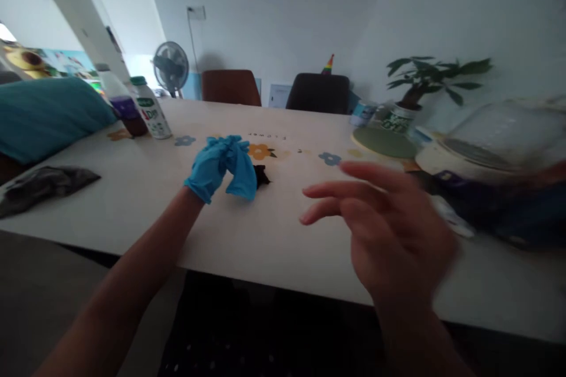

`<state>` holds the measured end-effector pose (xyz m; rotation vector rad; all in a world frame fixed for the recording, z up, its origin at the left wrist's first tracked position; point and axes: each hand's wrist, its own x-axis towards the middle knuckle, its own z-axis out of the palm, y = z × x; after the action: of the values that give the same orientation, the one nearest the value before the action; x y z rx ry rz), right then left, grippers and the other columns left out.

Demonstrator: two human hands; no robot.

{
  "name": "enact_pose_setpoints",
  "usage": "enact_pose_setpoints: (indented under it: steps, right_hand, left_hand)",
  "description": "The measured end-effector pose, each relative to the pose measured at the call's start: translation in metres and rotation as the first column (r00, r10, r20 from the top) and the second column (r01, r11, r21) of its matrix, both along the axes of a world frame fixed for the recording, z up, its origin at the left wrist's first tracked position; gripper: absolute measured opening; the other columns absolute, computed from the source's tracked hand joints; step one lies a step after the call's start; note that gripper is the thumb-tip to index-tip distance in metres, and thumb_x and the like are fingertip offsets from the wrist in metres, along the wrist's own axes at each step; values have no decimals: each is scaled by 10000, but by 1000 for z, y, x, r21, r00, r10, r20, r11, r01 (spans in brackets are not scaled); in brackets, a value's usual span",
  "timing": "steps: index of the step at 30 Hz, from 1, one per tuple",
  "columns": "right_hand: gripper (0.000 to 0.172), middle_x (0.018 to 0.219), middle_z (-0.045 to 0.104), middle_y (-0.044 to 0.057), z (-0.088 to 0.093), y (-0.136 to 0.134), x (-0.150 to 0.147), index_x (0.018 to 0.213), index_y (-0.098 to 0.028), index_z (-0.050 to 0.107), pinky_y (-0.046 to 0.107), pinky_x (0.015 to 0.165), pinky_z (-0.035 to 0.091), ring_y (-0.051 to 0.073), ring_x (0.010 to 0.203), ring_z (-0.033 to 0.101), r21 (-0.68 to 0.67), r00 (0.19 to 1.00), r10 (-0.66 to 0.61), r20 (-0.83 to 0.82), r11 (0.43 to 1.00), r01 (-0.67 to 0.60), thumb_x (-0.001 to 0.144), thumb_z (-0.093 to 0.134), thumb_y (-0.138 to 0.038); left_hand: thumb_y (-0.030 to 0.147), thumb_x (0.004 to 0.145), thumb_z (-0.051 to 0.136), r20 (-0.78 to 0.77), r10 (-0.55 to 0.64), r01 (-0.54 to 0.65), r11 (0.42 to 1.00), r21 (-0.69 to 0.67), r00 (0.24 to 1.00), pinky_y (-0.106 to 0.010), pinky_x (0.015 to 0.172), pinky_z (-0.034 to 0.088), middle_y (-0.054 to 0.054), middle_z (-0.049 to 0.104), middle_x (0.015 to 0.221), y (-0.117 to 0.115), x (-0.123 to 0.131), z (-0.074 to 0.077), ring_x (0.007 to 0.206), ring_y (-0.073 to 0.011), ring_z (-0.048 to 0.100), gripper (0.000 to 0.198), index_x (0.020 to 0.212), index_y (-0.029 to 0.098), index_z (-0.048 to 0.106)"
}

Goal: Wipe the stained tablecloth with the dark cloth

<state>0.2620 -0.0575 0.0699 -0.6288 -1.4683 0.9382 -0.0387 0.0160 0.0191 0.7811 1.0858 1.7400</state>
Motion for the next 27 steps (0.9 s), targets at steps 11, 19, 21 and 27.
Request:
enact_pose_setpoints:
  steps: [11,19,21,27]
  right_hand:
    - [444,1422,926,229,-113,49,-52,1409,-231,877,583,1098,792,425,1326,914,385,771,-278,573,922,45,1086,839,-534]
    - [277,1272,959,145,-96,65,-50,1215,-280,929,438,966,754,322,1098,924,344,723,-277,633,937,57,1159,658,-294]
    - [244,1114,942,116,-76,71,-42,1108,-281,907,439,918,759,310,1000,902,192,825,-193,531,976,105,1123,683,-376]
    - [334,897,814,47,-15,91,-35,964,-258,797,405,641,760,265,807,815,-292,990,28,141,956,15,908,862,-580]
  left_hand:
    - [212,1281,578,158,-84,97,993,-74,984,-480,1294,639,-138,967,1311,-5,29,5,1437,-332,841,254,1143,197,791]
    - [436,1263,704,19,-271,271,955,-121,962,-545,1234,671,-178,959,1223,-5,28,-10,1412,-415,852,322,1230,166,875]
    - [461,1238,754,-1,-285,282,947,-156,958,-527,1177,697,-151,958,1182,-2,27,-15,1387,-412,858,296,1191,191,866]
    - [322,1214,772,29,-157,159,967,-197,987,-438,1230,699,-54,904,977,11,21,-17,1349,-312,845,178,1068,235,824]
